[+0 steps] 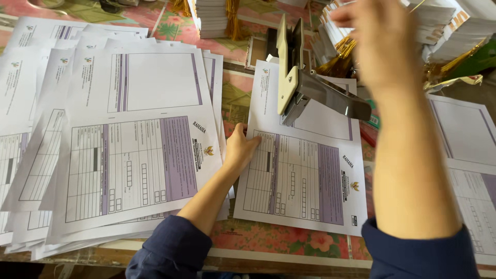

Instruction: The person gathers loose sheets of paper, aligns them, and uses a manual stapler to fasten them together. They then place the stapled documents onto a growing pile on the table.

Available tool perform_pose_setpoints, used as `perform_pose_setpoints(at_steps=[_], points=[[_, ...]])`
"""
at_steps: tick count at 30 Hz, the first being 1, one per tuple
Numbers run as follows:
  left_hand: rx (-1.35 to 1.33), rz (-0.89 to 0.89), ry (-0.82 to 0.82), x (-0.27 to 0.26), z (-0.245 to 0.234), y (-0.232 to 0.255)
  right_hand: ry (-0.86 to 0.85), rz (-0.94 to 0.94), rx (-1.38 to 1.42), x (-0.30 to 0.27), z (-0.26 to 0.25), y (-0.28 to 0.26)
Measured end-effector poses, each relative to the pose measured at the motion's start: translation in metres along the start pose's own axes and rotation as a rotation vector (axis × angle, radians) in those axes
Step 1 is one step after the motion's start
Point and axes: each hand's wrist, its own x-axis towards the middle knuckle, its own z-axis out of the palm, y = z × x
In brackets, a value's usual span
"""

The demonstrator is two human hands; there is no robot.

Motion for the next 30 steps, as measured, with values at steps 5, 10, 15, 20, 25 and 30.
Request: perform_pose_setpoints(at_steps=[5, 10, 15, 20, 25, 30], points=[[-0.018, 0.019, 0.011, 0.005, 0.003, -0.004, -0.302, 0.071, -0.182, -0.059, 0.039, -0.016], [-0.016, 0.069, 0.029, 0.026, 0.01, -0.021, -0.043, -0.18, -0.323, -0.145, 0.114, 0.045], [0.067, 0.073, -0.018, 0.055, 0.024, -0.039, -0.291, 0.129, -0.068, -0.102, 0.056, 0.008], [0.088, 0.078, 0.011, 0.034, -0.004, -0.018, -0.505, 0.365, -0.204, -0.05, 0.027, -0.026], [0.144, 0.07, 0.063, 0.04, -0.048, -0.03, -0.529, 0.414, -0.206, -0.053, 0.032, -0.013], [0.071, 0.054, 0.115, 0.027, -0.074, -0.034, -0.519, 0.417, -0.199, -0.053, 0.03, -0.018]])
